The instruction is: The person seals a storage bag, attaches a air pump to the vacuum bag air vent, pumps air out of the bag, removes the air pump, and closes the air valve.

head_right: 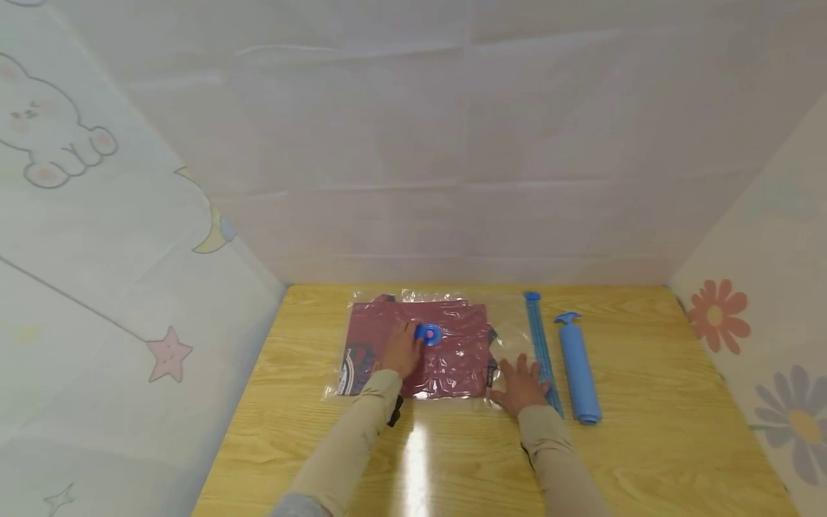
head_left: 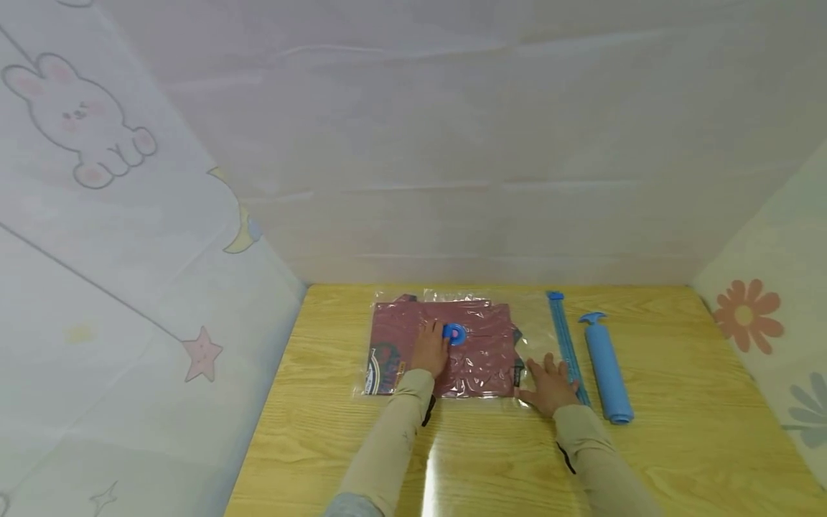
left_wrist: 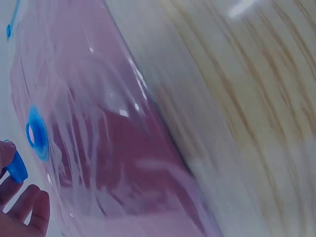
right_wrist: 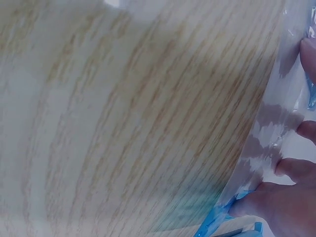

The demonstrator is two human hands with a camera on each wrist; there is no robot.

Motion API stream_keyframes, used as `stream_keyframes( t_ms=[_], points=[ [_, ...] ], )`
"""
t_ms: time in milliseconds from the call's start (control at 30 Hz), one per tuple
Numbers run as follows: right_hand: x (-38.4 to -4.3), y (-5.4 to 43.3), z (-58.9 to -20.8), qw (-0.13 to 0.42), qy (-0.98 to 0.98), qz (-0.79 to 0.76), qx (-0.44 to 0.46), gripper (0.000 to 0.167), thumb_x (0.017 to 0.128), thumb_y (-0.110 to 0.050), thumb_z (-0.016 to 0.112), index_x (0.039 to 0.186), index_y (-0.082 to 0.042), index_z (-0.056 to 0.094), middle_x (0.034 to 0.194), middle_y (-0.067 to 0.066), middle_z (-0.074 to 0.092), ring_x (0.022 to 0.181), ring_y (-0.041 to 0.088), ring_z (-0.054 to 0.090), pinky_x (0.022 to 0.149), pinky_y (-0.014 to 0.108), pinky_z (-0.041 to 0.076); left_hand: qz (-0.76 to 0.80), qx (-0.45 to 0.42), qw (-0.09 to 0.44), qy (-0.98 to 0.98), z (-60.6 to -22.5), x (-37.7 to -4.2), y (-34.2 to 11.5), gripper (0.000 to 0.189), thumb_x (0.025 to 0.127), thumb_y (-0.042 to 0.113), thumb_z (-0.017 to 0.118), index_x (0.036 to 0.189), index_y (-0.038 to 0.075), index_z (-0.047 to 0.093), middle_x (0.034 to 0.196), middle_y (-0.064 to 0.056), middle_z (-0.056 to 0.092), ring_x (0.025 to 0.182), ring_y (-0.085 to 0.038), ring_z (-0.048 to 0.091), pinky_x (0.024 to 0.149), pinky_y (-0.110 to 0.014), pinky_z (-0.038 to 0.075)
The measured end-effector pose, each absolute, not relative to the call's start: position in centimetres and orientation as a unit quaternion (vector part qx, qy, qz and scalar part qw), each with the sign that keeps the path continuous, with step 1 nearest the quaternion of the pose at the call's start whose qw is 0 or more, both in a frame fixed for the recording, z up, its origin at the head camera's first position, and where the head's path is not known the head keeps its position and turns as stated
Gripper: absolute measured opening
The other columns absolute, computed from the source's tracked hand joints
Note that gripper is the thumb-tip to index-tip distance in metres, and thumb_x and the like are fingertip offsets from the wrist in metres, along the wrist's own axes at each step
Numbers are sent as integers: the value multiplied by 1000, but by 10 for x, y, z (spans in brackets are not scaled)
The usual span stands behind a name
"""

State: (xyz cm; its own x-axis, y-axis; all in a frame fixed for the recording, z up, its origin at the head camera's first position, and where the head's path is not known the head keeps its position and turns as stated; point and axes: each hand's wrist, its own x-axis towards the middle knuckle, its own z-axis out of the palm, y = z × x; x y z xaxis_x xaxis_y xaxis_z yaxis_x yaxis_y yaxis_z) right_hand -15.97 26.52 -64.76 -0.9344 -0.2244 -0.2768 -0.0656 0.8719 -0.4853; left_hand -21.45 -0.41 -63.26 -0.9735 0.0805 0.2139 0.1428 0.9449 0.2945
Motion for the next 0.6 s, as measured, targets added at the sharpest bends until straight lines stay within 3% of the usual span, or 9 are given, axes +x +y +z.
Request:
stream_keyframes(
  t_ms=[200, 433, 600],
  points=[
    [-162, 265, -652, 160, 954, -242, -74, 86, 82, -50, 70, 145, -1, 38, 151, 41, 13, 134, 67, 10, 91, 87, 15, -184, -46, 101, -977, -631, -215, 5, 25, 90, 15, 66, 114, 8, 60, 111, -9, 62, 103, -29, 59, 81, -44, 54],
    [-160, 263, -652, 154, 954, -245, -73, 82, 83, -47, 70, 145, -2, 39, 152, 39, 14, 135, 65, 10, 91, 87, 15, -181, -49, 74, -979, -637, -214, 8, 30, 93, 14, 64, 122, 10, 58, 123, -9, 59, 112, -28, 57, 93, -42, 52],
    [-158, 264, -650, 148, 954, -251, -70, 81, 83, -46, 71, 144, -2, 41, 151, 39, 16, 135, 65, 11, 91, 88, 15, -171, -59, 92, -979, -641, -217, 10, 28, 90, 15, 66, 117, 11, 59, 119, -8, 61, 110, -29, 58, 95, -43, 51]
  ],
)
